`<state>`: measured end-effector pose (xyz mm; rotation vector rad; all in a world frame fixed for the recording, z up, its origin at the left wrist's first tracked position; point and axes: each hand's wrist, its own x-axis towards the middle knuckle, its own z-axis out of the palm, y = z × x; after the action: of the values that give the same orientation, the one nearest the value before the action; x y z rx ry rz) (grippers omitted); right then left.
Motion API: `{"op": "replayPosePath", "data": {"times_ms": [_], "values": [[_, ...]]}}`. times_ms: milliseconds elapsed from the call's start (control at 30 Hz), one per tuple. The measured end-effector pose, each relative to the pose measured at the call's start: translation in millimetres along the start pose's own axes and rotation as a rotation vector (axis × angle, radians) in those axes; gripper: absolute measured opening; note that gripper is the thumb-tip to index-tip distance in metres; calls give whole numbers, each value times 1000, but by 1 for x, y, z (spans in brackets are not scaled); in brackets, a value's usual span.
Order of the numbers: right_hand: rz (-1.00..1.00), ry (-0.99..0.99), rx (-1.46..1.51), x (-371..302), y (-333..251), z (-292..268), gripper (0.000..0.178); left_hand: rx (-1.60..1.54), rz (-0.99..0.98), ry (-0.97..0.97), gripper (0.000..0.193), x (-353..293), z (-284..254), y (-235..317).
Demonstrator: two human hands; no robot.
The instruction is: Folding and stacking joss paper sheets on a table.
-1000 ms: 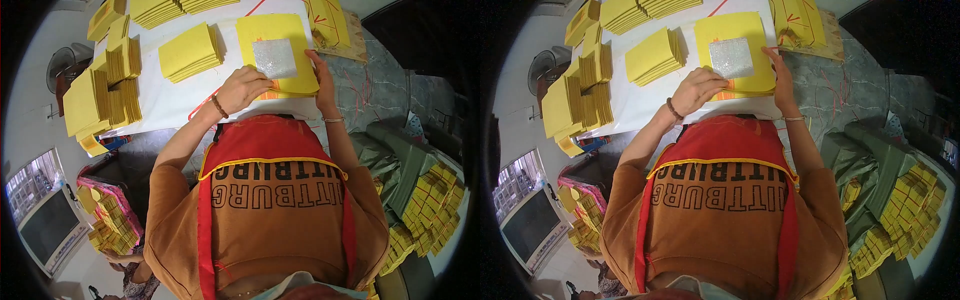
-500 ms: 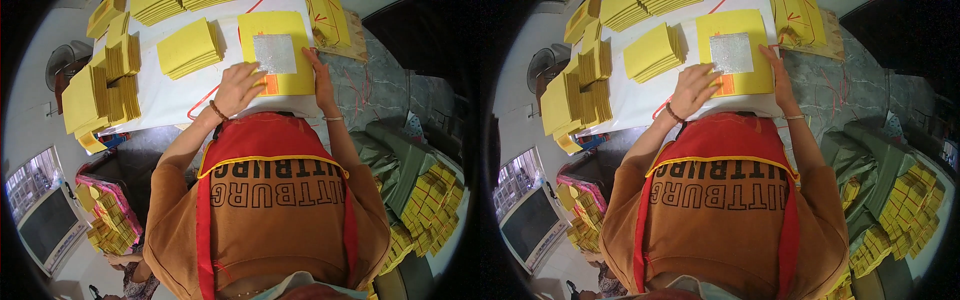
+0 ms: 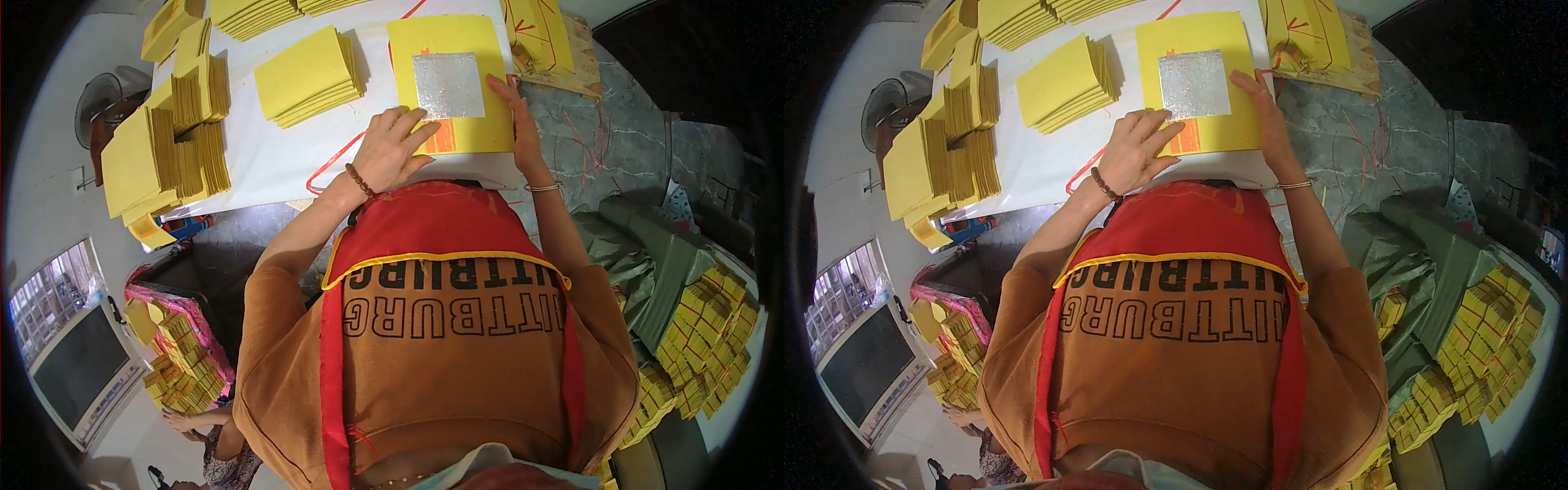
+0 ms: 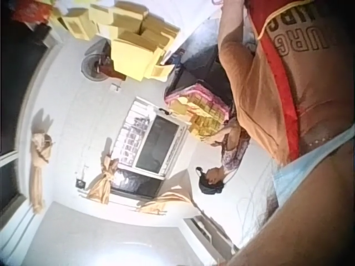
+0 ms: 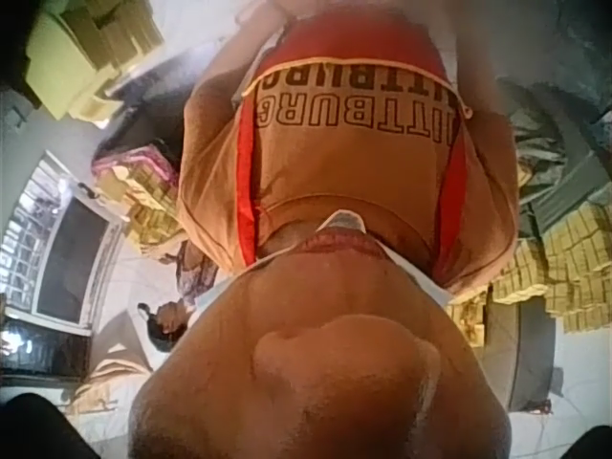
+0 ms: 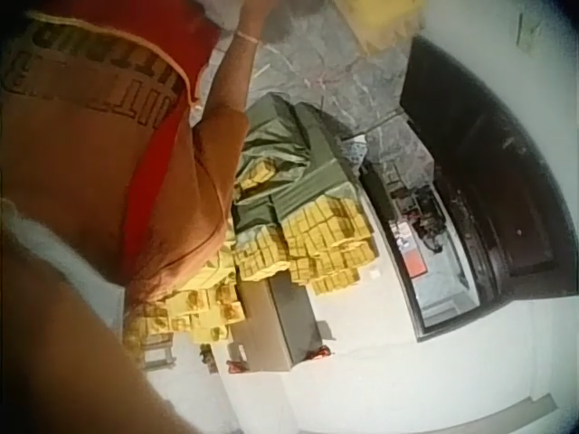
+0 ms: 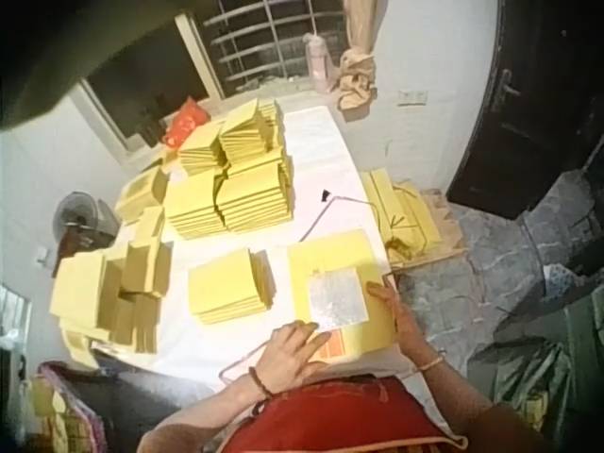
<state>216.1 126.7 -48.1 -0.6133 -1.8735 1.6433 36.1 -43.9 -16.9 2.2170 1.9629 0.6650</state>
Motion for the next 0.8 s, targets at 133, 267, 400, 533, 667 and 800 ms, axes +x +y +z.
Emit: {"op": "replayPosePath", "data": {"times_ms": [133, 267, 400, 533, 667, 800], "values": [[-22, -33, -93, 0, -1, -2, 59, -1, 4, 0, 51, 4, -2, 0], [-33, -13, -84, 0, 5, -2, 58, 15, -20, -36, 51, 8, -8, 5], [-11, -21, -115, 1, 5, -3, 59, 45, 29, -26, 39, 12, -11, 6], [14, -32, -36, 4, 14, -8, 58, -179, 47, 3, 20, 14, -8, 1], [127, -27, 252, 4, 15, -10, 62, -431, -51, -8, 12, 23, -10, -12], [132, -34, 279, 5, 17, -12, 65, -574, -195, -149, 14, 30, -17, -21]]}}
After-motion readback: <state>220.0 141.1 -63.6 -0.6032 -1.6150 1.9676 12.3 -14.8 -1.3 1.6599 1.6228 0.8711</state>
